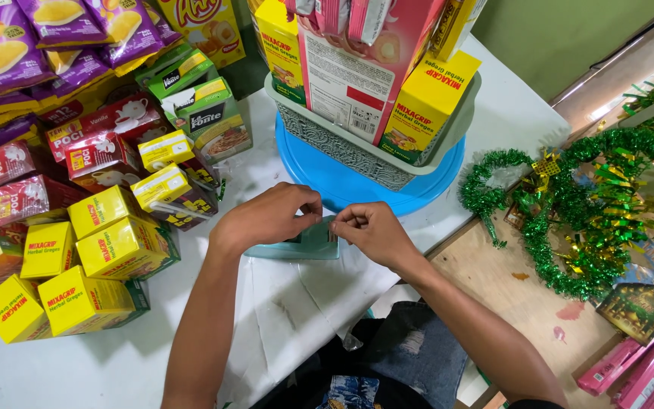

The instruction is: Arranging and securing snack boxes into a tiered display using tape

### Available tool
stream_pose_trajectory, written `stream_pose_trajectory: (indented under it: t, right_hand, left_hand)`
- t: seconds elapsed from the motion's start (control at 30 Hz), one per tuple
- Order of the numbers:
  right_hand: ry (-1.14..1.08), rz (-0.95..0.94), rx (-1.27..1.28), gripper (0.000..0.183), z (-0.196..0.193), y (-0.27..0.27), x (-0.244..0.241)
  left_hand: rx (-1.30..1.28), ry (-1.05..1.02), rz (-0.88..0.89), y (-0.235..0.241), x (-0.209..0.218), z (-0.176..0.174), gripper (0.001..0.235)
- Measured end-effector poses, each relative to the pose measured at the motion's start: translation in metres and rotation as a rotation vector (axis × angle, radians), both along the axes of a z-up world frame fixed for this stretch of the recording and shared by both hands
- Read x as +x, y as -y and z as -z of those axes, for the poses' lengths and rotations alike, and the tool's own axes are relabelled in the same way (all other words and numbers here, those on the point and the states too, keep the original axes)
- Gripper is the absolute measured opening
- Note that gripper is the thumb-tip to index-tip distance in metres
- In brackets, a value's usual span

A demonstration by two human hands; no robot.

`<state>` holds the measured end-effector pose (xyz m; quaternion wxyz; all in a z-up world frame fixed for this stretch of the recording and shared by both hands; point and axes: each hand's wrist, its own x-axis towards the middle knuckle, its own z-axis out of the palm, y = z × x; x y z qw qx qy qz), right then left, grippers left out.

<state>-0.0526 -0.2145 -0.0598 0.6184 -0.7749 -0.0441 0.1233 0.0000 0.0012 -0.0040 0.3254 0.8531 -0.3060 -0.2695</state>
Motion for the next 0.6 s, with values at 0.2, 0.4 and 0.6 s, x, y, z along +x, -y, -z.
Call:
stream_pose_trajectory:
  t: [0.2, 0.4, 0.6]
  right_hand:
    - [-0.079, 0.084, 0.064, 0.008, -0.003, -0.004, -0.006]
    - [-0.166, 0.148, 0.142, 0.008, -0.003, -0.005, -0.011]
    - [-0.184, 0.183, 0.164, 0.009, -0.001, -0.007, -0.013]
  left_hand:
    - [0.007, 0.026, -0.099, -0.008, -0.008, -0.031, 0.026]
    - [0.283, 0.104, -0.149, -0.024, -0.014, -0.033, 0.036]
    - [0.365, 0.093, -0.135, -0.019, -0.014, -0.030, 0.041]
